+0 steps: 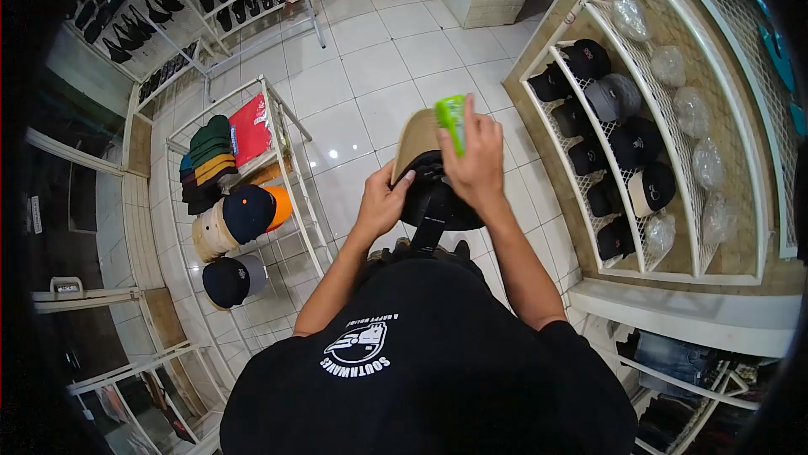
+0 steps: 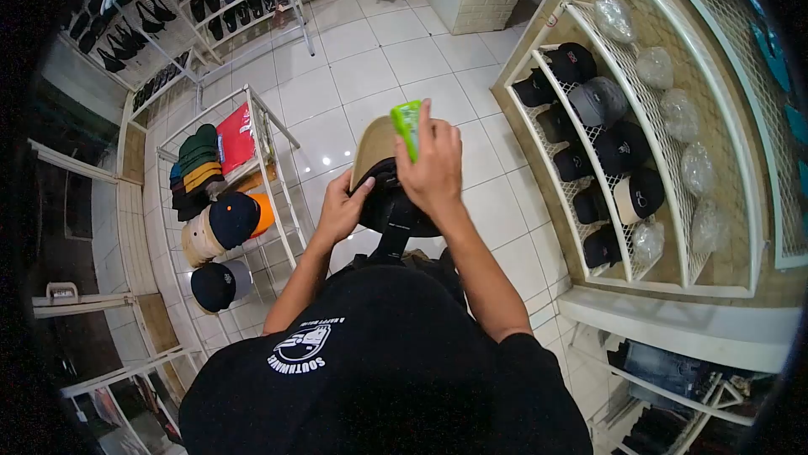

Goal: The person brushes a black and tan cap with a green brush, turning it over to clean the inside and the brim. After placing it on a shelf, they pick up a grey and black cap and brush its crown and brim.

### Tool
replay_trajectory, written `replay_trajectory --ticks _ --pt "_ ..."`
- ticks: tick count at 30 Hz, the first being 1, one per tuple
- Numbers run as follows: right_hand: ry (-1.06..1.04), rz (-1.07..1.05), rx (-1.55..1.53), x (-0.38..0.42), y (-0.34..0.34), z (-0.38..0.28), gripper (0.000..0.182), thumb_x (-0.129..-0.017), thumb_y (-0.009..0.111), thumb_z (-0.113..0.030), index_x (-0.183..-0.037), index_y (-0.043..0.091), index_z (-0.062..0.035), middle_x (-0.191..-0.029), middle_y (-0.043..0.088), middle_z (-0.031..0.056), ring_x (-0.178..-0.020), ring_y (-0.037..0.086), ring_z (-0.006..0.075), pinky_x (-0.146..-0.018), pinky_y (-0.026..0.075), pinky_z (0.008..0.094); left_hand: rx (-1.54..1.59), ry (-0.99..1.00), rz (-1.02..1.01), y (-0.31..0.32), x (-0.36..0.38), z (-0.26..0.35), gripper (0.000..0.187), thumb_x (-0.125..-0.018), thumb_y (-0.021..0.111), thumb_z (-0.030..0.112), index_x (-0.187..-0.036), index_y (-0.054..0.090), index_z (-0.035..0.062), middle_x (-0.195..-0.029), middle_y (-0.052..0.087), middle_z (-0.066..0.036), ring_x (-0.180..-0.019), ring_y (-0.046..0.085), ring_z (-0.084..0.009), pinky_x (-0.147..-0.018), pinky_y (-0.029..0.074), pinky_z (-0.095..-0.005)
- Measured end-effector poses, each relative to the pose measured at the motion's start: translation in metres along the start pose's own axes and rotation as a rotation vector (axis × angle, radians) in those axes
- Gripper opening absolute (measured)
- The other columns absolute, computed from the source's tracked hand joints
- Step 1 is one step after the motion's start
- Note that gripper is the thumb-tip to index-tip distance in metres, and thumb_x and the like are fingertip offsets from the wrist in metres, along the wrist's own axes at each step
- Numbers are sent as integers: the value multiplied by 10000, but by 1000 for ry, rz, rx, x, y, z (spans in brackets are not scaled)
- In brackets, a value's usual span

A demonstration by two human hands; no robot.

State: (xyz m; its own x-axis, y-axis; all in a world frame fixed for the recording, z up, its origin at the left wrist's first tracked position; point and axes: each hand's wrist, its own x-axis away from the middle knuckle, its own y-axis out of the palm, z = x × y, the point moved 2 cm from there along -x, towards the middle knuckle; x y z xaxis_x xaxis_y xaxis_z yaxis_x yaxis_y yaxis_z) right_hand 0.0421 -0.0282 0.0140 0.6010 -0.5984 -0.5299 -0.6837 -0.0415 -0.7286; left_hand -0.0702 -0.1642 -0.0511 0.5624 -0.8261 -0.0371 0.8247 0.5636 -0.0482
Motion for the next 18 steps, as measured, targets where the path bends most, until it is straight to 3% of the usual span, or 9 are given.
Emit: replay_trajectory --ticks 3,5,7,9,10,13,14,17,18 --pt "47 75 -33 10 37 -8 677 -947 635 -240 -1483 373 80 -1093 575 228 -1028 530 389 -914 429 453 -84 31 9 4 5 7 278 -956 599 76 -1207 644 -34 -896 722 -173 -829 634 -130 -758 514 -305" --pt "103 -24 -303 20 38 -30 681 -948 646 -229 -1483 368 87 -1105 569 248 -1039 549 382 -933 436 440 -158 175 26 3 5 -4 295 -948 586 62 -1227 641 -15 -860 702 -208 -791 625 -131 -733 513 -306" --pt "5 -125 -483 24 35 -39 664 -948 637 -249 -1469 395 84 -1159 545 282 -1062 553 415 -927 453 456 -156 122 43 -5 7 -4 307 -942 586 58 -1238 637 -7 -857 695 -214 -777 637 -152 -731 514 -311" --pt "-12 -74 -327 14 35 -25 635 -942 648 -224 -1456 425 77 -1120 559 276 -1056 563 413 -919 465 450 -147 29 30 -10 7 0 333 -931 587 50 -1260 629 10 -852 683 -227 -748 661 -194 -726 517 -321" --pt "-38 29 -188 6 39 -16 612 -945 645 -214 -1451 441 64 -1114 566 279 -1060 568 413 -922 472 449 -11 3 -2 -9 8 4 293 -956 581 37 -1232 630 -51 -943 710 -94 -886 585 -89 -794 503 -284" --pt "84 59 -282 11 42 -25 546 -957 629 -149 -1448 471 31 -1158 575 243 -1031 607 369 -880 497 403 -214 129 8 -3 12 10 292 -961 574 30 -1238 632 -40 -968 709 -69 -901 581 -76 -798 501 -279" --pt "115 18 -425 20 41 -39 534 -953 638 -156 -1435 494 24 -1130 583 244 -1012 620 368 -861 504 403 -253 122 16 -8 7 -1 315 -918 609 44 -1226 642 -14 -788 697 -180 -762 632 -131 -719 518 -328" --pt "-77 -73 -443 22 32 -48 548 -935 670 -187 -1423 518 11 -1111 592 241 -1010 624 375 -861 504 406 -133 56 22 -24 1 -10 304 -920 610 34 -1218 646 -16 -822 709 -178 -801 634 -119 -754 525 -322" --pt "-66 -25 -288 15 36 -35 548 -933 673 -190 -1419 522 12 -1111 592 241 -1012 624 377 -863 504 406 -25 119 51 -20 2 -1 304 -931 594 20 -1228 637 -24 -848 709 -180 -810 619 -103 -763 525 -314"
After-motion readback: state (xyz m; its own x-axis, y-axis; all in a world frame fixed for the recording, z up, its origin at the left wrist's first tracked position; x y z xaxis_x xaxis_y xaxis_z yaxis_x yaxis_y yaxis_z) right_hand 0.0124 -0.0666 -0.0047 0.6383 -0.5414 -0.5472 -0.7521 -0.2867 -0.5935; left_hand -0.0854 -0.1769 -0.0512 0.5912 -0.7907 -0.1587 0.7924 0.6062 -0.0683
